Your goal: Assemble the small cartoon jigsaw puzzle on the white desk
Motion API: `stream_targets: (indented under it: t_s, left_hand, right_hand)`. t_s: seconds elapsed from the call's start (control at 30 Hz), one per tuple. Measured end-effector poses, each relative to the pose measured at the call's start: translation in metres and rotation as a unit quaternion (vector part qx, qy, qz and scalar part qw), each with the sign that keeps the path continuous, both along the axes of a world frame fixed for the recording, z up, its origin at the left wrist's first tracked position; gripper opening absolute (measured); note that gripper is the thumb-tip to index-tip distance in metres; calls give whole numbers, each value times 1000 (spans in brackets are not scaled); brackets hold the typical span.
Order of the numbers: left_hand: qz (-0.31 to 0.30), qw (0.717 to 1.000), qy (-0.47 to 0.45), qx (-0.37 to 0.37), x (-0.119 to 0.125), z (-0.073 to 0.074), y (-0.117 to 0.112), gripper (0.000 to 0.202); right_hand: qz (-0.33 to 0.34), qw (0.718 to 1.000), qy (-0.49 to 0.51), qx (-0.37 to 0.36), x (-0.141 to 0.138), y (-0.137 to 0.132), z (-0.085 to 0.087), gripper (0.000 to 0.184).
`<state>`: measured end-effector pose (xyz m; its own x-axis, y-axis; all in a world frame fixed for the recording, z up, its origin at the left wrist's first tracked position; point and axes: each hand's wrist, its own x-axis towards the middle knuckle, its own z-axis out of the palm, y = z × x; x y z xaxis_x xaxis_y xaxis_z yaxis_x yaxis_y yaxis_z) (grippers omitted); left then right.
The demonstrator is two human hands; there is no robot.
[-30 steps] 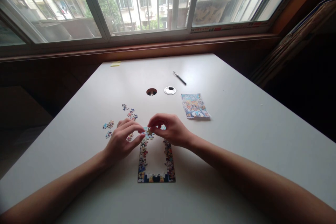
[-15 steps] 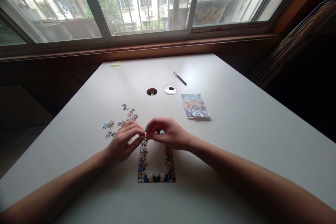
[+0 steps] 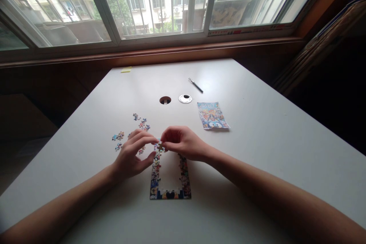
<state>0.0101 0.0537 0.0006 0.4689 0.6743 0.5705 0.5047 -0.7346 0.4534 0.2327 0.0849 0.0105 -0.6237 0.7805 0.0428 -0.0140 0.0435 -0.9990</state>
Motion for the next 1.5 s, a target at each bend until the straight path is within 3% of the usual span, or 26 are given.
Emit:
stream_targets:
  t_s: [0.23,0.47,0.7,1.5]
  left_hand:
    - [16,999,10,27,1,-6,2,12]
    - [37,999,-21,7,1,2,2,7]
    - [34,999,-20,-2,1,1,2,7]
    - [27,999,13,11,-1,-1,4,22]
  right_hand:
    - [3,999,-32,24,0,-2,0,20]
    - [-32,979,-100,175,4,2,-2,16]
    - [-63,960,-118,247,3,0,-1,14]
    - [-64,948,-125,286,2,-1,0,12]
